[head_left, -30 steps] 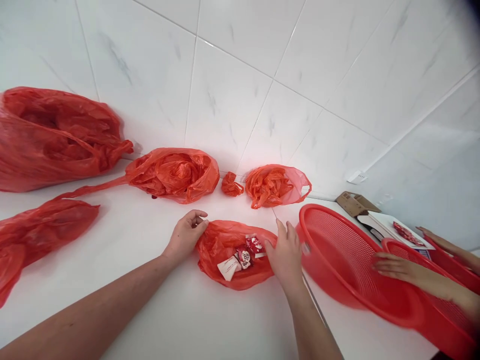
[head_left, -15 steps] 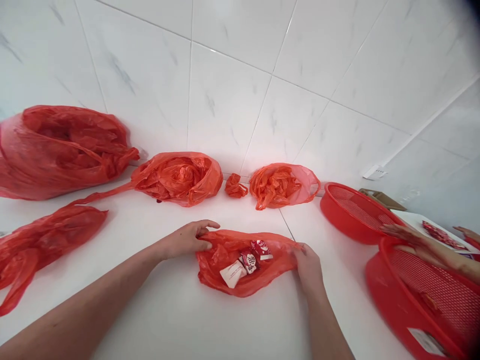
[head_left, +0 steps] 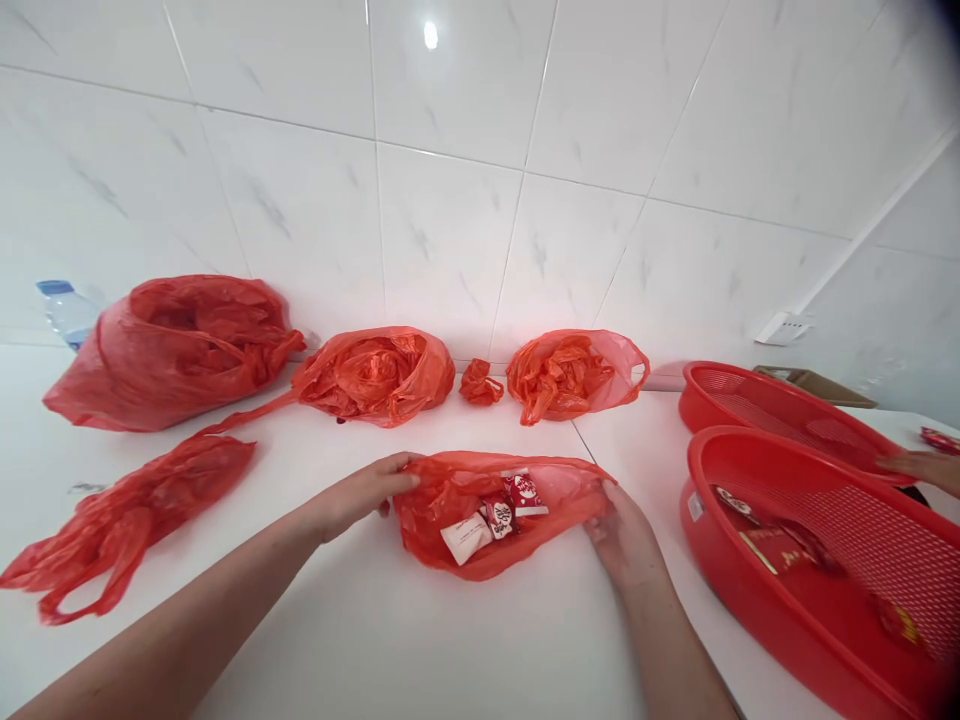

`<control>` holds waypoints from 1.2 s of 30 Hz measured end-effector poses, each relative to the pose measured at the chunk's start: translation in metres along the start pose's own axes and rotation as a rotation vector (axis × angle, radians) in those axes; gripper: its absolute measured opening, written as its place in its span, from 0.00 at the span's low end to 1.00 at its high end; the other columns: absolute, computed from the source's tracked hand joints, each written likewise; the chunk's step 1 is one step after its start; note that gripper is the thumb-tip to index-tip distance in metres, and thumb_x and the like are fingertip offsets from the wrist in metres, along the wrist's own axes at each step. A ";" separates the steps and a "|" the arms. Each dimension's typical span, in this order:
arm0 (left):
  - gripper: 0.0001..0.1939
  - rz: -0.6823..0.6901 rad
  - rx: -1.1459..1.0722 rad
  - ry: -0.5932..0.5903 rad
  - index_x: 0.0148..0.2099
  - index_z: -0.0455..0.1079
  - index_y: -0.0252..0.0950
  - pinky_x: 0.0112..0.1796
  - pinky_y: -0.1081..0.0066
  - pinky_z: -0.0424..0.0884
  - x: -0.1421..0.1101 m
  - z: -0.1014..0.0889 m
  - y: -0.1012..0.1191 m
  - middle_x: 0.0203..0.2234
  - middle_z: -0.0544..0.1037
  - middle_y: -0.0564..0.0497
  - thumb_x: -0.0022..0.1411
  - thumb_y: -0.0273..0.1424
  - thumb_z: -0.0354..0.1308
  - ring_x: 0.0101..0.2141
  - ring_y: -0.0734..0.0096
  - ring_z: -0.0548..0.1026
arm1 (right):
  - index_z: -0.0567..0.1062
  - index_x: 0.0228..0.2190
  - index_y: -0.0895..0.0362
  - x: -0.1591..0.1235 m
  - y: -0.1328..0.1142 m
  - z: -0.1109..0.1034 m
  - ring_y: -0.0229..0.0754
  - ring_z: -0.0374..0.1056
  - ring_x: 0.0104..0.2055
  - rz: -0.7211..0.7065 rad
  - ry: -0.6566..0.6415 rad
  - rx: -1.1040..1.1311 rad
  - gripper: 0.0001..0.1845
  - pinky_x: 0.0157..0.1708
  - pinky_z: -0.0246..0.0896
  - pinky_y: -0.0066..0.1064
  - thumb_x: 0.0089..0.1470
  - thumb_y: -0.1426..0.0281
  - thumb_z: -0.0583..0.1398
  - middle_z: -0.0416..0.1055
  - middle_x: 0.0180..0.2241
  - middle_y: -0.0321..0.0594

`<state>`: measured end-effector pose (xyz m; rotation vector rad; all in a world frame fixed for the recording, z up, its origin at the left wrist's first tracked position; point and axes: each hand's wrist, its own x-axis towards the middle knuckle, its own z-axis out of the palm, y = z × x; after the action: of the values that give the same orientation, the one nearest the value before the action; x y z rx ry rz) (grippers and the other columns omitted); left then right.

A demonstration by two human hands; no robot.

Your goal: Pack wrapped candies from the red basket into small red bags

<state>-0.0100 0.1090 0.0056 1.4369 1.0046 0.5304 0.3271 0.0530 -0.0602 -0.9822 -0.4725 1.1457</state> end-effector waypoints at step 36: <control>0.19 0.697 0.442 0.668 0.45 0.71 0.41 0.23 0.75 0.61 -0.007 -0.023 0.138 0.28 0.74 0.55 0.51 0.21 0.54 0.24 0.74 0.68 | 0.73 0.24 0.54 -0.062 -0.161 0.112 0.30 0.56 0.21 -0.531 -0.250 -0.218 0.09 0.17 0.53 0.21 0.47 0.63 0.66 0.62 0.22 0.32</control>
<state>0.0038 0.1327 0.1434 2.0810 1.1610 1.4337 0.3055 0.0288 0.1427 -0.8295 -1.0113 0.7436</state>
